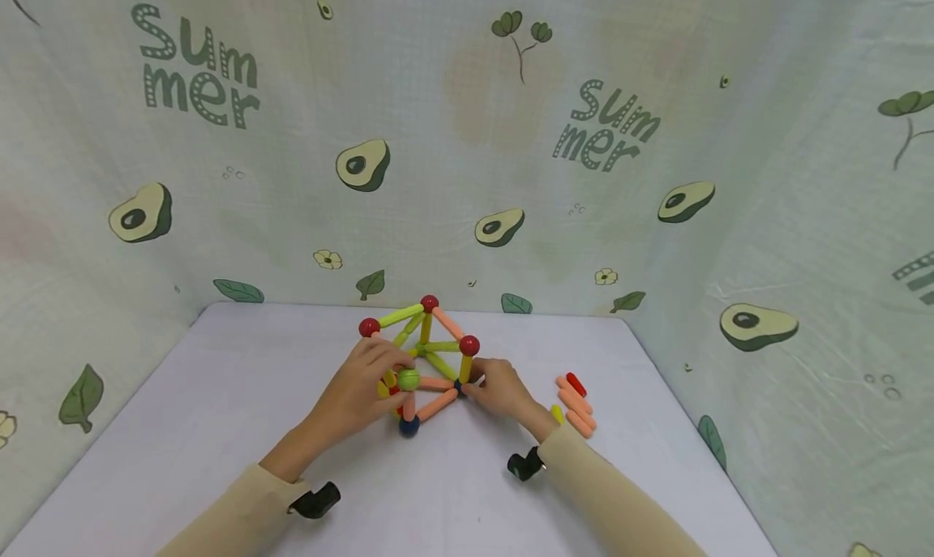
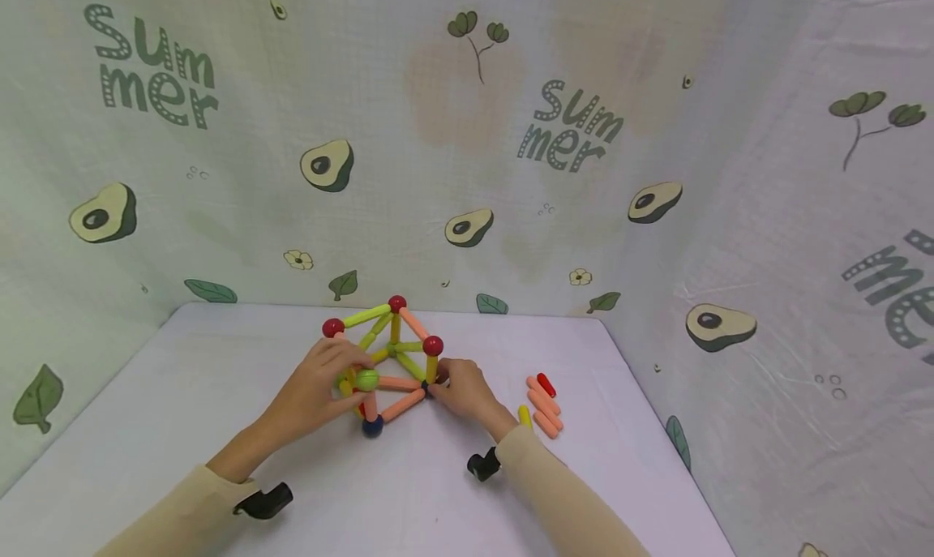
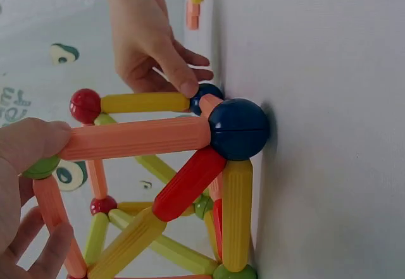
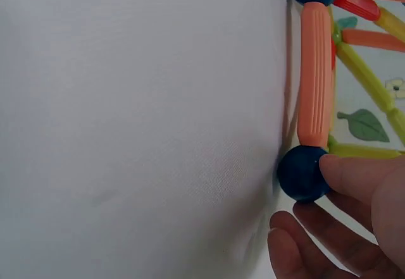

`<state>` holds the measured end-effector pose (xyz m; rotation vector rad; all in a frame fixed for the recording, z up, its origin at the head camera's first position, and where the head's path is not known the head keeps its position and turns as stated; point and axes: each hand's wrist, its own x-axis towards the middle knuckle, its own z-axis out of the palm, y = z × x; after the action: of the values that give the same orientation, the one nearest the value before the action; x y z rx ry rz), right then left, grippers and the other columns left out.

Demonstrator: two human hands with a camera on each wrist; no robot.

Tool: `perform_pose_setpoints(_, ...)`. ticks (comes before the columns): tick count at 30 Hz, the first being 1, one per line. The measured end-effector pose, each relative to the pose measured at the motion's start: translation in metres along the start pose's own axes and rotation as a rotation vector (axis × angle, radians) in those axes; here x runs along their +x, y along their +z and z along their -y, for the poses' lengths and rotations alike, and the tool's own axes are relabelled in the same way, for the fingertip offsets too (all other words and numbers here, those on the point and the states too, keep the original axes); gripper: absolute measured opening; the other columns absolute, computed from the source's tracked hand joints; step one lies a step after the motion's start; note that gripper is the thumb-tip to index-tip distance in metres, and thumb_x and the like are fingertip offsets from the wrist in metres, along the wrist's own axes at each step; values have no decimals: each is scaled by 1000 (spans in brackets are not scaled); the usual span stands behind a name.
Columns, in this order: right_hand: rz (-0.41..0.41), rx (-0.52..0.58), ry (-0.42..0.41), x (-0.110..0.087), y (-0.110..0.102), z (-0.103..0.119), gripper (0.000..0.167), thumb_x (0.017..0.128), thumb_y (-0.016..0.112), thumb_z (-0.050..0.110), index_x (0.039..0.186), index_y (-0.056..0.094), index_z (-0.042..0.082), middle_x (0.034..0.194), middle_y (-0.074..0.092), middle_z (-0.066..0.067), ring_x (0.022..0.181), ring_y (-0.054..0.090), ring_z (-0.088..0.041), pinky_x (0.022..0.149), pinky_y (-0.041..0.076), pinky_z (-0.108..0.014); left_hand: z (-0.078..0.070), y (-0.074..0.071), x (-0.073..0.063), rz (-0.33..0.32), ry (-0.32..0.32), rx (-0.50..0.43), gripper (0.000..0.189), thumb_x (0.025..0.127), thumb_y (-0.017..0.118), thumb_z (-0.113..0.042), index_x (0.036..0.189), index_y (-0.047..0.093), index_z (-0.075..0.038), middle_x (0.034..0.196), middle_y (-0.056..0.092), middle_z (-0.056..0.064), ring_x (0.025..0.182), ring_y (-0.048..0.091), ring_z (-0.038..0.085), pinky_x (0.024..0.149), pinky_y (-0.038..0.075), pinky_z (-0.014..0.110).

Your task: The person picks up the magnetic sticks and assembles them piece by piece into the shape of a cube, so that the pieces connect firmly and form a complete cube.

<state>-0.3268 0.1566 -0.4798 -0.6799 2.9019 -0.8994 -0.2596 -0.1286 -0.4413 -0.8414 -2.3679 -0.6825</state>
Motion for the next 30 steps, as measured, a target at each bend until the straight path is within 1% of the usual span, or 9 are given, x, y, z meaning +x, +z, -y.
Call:
perform_pose_setpoints(3, 8, -3, 5, -6, 1, 2, 18, 97, 79, 18, 111, 75, 7, 100, 76, -5, 84, 70, -15, 76, 61, -32, 2, -3, -3, -14, 6, 18, 49, 76, 98, -16, 117, 71, -20, 112, 70, -6, 119, 53, 19, 92, 60, 40)
perform_pose_setpoints(8, 19, -21, -9, -17, -1, 4, 18, 96, 79, 18, 111, 76, 8, 99, 76, -4, 83, 68, -14, 75, 59, -30, 8, -5, -7, -37, -5, -11, 49, 75, 96, -9, 117, 72, -21, 111, 73, -9, 119, 54, 19, 90, 59, 41)
perform_pose_setpoints(10, 22, -26, -11, -24, -6, 1, 19, 97, 79, 17, 113, 77, 8, 99, 76, -3, 83, 68, -13, 75, 59, -30, 11, -4, -9, -36, -8, -22, 50, 76, 96, -8, 117, 72, -21, 112, 73, -11, 117, 54, 18, 89, 58, 40)
perform_pose_setpoints(13, 10, -28, 22, -38, -22, -6, 21, 97, 78, 15, 116, 77, 8, 100, 76, -2, 84, 67, -13, 76, 59, -31, 11, -3, -10, -31, -1, -33, 51, 76, 96, -9, 119, 72, -21, 112, 72, -12, 114, 53, 15, 86, 58, 38)
perform_pose_setpoints(15, -13, -42, 55, -47, -38, -14, 21, 96, 79, 14, 116, 78, 7, 100, 75, 0, 84, 65, -13, 77, 58, -33, 11, -3, -10, -35, 11, -38, 52, 76, 97, -9, 120, 73, -21, 112, 72, -12, 112, 53, 15, 85, 58, 36)
perform_pose_setpoints(19, -61, -125, 124, -68, -70, -34, 16, 95, 80, 10, 110, 78, 7, 93, 71, 1, 81, 61, -14, 76, 56, -34, 11, -3, -9, -46, 27, -40, 53, 75, 98, -8, 121, 73, -20, 114, 72, -10, 109, 55, 13, 83, 57, 33)
perform_pose_setpoints(23, -77, -228, 137, -88, -95, -57, 11, 93, 81, 7, 102, 77, 4, 84, 65, 0, 76, 56, -15, 68, 52, -31, 12, -3, -8, -46, 26, -49, 55, 74, 98, -8, 121, 72, -19, 116, 72, -8, 107, 56, 13, 84, 57, 33)
perform_pose_setpoints(28, -61, -301, 104, -107, -106, -83, 10, 91, 82, 4, 98, 74, 3, 80, 63, -3, 72, 53, -16, 61, 48, -27, 12, -3, -8, -45, 21, -53, 55, 74, 98, -7, 121, 71, -20, 117, 70, -9, 104, 56, 12, 84, 57, 32)
perform_pose_setpoints(30, -50, -290, 111, -112, -106, -91, 11, 90, 81, 1, 98, 74, 4, 81, 64, -3, 72, 54, -15, 60, 48, -26, 12, -2, -8, -45, 24, -53, 55, 75, 98, -6, 120, 71, -19, 117, 70, -8, 103, 57, 11, 83, 58, 32)
